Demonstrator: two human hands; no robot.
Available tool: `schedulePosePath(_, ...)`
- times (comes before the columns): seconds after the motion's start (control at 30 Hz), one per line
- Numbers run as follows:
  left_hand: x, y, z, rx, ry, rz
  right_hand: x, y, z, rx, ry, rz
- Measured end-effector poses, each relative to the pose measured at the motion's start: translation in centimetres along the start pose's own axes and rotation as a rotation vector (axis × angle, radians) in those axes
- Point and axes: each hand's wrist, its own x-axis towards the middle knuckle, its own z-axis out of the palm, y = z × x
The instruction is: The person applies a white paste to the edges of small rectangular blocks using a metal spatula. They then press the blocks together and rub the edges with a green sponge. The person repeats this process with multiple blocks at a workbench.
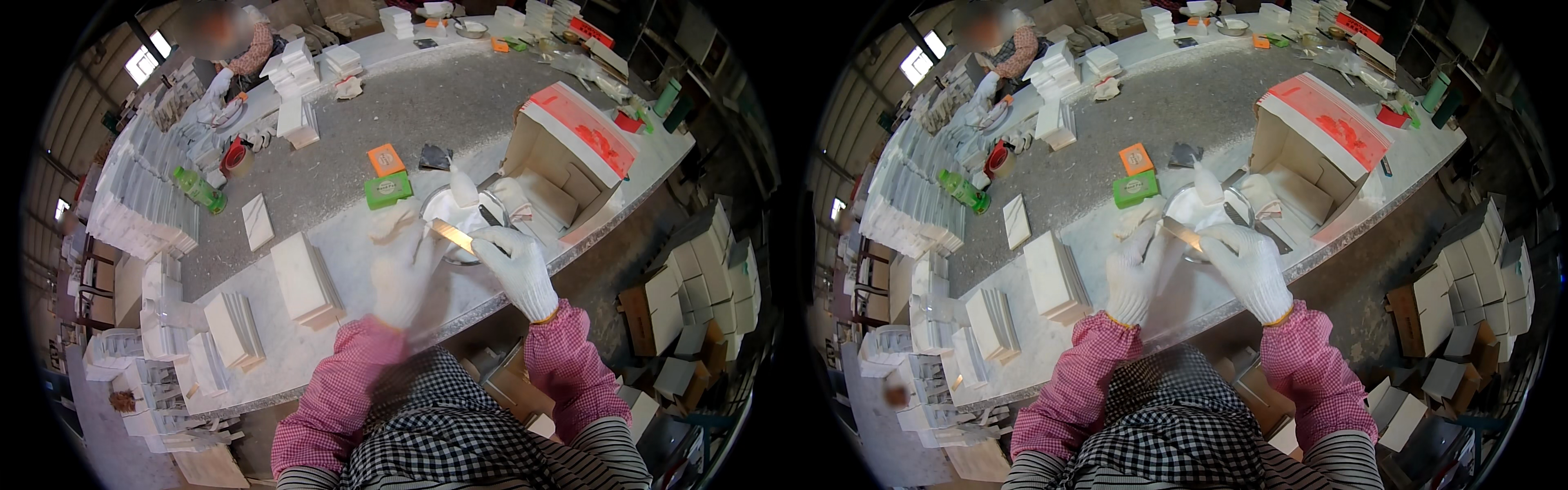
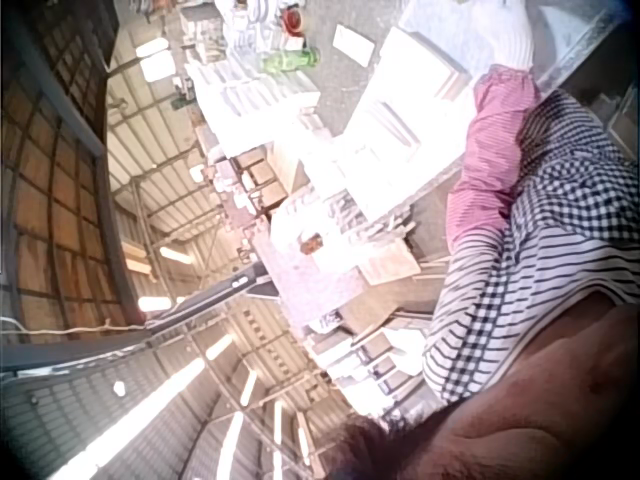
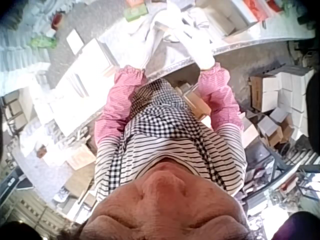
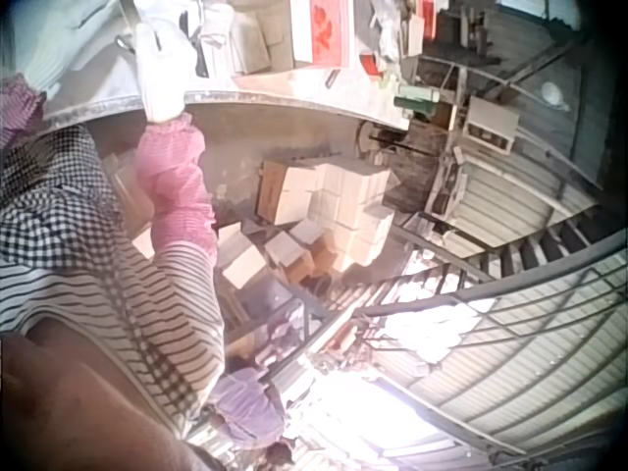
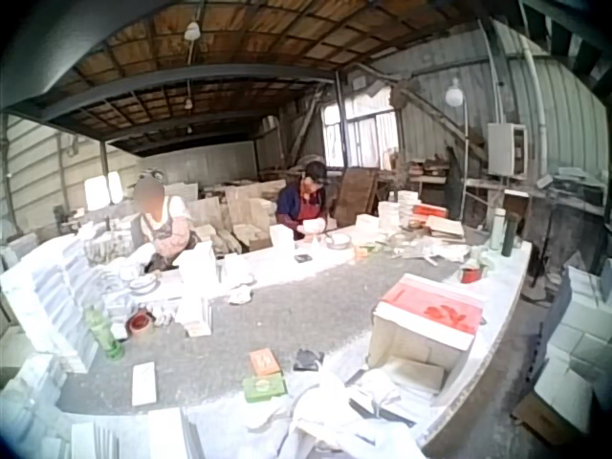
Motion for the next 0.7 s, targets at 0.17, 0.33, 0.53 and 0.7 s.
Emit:
schedulePosePath(0.17, 0.0, 0.1, -0.1, 0.004, -0.037, -0.039, -0.1, -0.1, 0.0, 0.006, 0.024, -0.022)
schedulePosePath(0.33, 0.1, 0.4, -0.3, 0.012, -0.02, -0.019, 0.0, -0.5, -0.2, 0.019, -0.006, 0.07)
schedulePosePath(0.53, 0.1, 0.6, -0.5, 0.034, -0.045, -0.013, 0.3, 3.4, -0.1, -0.093, 0.107, 0.037)
schedulePosePath(0.7, 0.0, 0.8, -0.3, 0.012, -0.026, -0.027, 0.4, 7.0, -0.1, -0.395, 0.044, 0.102)
